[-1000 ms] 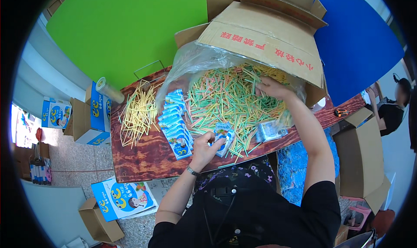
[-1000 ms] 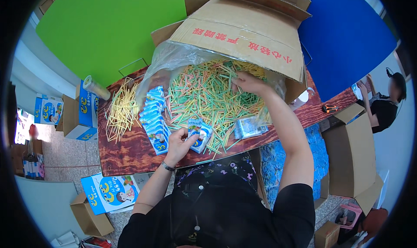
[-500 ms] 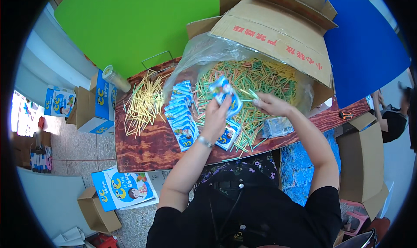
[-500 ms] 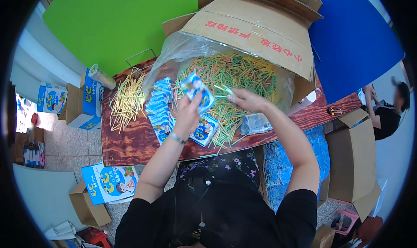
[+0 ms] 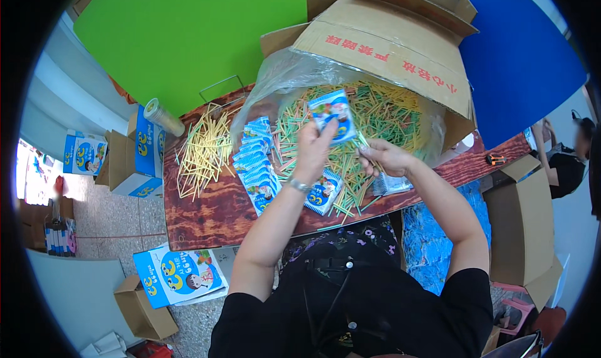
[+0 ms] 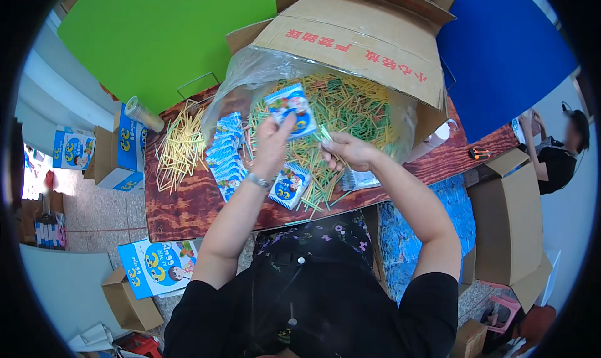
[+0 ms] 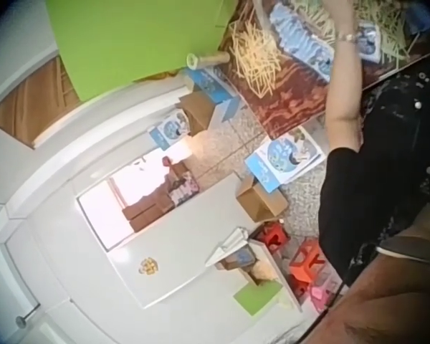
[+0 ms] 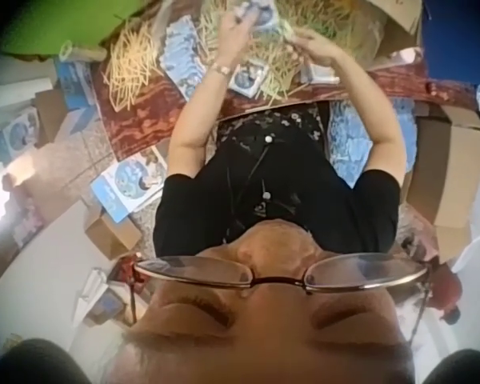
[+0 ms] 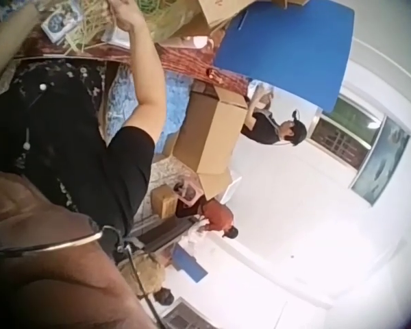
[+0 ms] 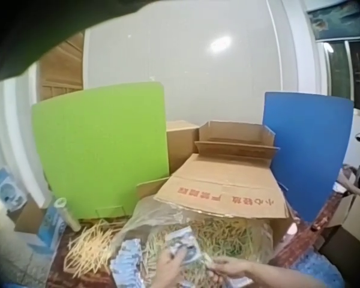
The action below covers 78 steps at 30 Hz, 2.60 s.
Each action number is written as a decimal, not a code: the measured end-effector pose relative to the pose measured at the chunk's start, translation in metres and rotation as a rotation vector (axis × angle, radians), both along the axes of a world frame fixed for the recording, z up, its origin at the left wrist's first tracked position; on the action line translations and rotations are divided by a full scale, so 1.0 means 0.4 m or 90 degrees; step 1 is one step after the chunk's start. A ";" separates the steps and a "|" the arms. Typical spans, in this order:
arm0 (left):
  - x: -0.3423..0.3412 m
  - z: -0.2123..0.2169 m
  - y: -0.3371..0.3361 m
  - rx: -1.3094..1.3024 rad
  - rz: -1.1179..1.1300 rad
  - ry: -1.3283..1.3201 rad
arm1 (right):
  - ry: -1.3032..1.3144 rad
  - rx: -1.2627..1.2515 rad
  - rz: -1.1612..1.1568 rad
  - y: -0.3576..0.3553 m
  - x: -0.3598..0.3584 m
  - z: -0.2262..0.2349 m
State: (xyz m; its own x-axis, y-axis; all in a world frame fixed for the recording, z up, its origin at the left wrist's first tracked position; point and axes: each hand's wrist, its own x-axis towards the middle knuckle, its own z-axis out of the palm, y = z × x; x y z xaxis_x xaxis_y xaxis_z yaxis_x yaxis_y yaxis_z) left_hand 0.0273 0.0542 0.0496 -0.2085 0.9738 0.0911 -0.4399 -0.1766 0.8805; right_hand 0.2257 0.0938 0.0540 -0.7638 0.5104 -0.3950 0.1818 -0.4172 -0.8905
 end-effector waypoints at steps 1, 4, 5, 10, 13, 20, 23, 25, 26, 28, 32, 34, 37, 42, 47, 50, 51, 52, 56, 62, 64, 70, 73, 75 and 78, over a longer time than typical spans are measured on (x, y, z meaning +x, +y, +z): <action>-0.020 0.026 -0.023 0.002 0.024 0.063 | -0.010 0.002 -0.030 0.002 0.009 0.003; -0.065 -0.011 -0.072 -0.024 0.031 0.242 | 0.027 0.003 -0.037 0.015 0.021 0.027; -0.080 -0.036 -0.091 -0.053 0.016 0.354 | 0.012 0.039 -0.011 0.015 0.016 0.048; -0.069 -0.065 -0.149 -0.020 0.116 0.468 | -0.165 0.688 0.158 0.010 -0.015 0.179; -0.066 -0.059 -0.171 0.059 0.169 0.534 | -0.210 0.759 0.220 -0.010 -0.047 0.242; -0.082 -0.057 -0.188 0.216 0.267 0.671 | -0.290 0.907 0.317 -0.034 -0.121 0.290; -0.086 -0.050 -0.192 0.228 0.282 0.698 | -0.334 0.904 0.390 -0.035 -0.130 0.288; -0.095 -0.050 -0.190 0.283 0.286 0.723 | -0.370 0.908 0.441 -0.037 -0.140 0.304; -0.098 -0.053 -0.188 0.282 0.286 0.722 | -0.405 0.909 0.491 -0.039 -0.147 0.315; -0.104 -0.061 -0.181 0.352 0.292 0.772 | -0.449 0.886 0.538 -0.040 -0.163 0.336; -0.099 -0.056 -0.167 0.409 0.286 0.815 | -0.599 0.783 0.639 -0.054 -0.223 0.393; -0.088 -0.045 -0.166 0.386 0.248 0.805 | -0.597 0.811 0.650 -0.056 -0.243 0.405; -0.074 -0.049 -0.152 0.382 0.255 0.747 | -0.575 0.866 0.678 -0.048 -0.255 0.426; -0.057 -0.057 -0.141 0.326 0.252 0.653 | -0.529 0.895 0.640 -0.046 -0.247 0.472; -0.054 -0.063 -0.142 0.251 0.220 0.587 | -0.290 0.986 0.370 -0.020 -0.194 0.395; -0.055 -0.080 -0.137 0.226 0.214 0.561 | -0.188 1.147 0.300 -0.053 -0.183 0.293; -0.057 -0.077 -0.139 0.203 0.195 0.551 | -0.199 1.119 0.309 -0.051 -0.173 0.269; -0.062 -0.076 -0.147 0.173 0.182 0.542 | -0.191 1.117 0.313 -0.056 -0.171 0.262; -0.069 -0.043 -0.177 0.103 0.151 0.520 | -0.192 1.104 0.188 -0.050 -0.162 0.234; -0.092 -0.094 -0.192 0.112 0.146 0.471 | -0.183 1.084 0.249 -0.074 -0.169 0.167; -0.094 -0.106 -0.201 0.076 0.133 0.417 | -0.095 1.118 0.187 -0.064 -0.176 0.146; -0.113 -0.065 -0.269 0.031 0.114 0.437 | 0.001 0.975 0.011 -0.108 -0.211 0.127; -0.128 -0.084 -0.297 0.044 0.161 0.386 | 0.056 0.935 -0.017 -0.126 -0.224 0.092; -0.148 -0.083 -0.307 0.063 0.180 0.382 | 0.030 0.826 -0.002 -0.145 -0.237 0.094; -0.151 -0.075 -0.318 0.070 0.176 0.377 | 0.168 0.971 -0.047 -0.143 -0.250 0.049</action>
State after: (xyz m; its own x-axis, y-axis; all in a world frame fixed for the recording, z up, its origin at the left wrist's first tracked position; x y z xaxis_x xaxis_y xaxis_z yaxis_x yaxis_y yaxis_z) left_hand -0.0332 -0.0730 0.0196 -0.3337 0.8703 0.3624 0.1866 -0.3158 0.9303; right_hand 0.1259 0.0367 0.0738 -0.6820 0.3283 0.6535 -0.0227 0.8837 -0.4676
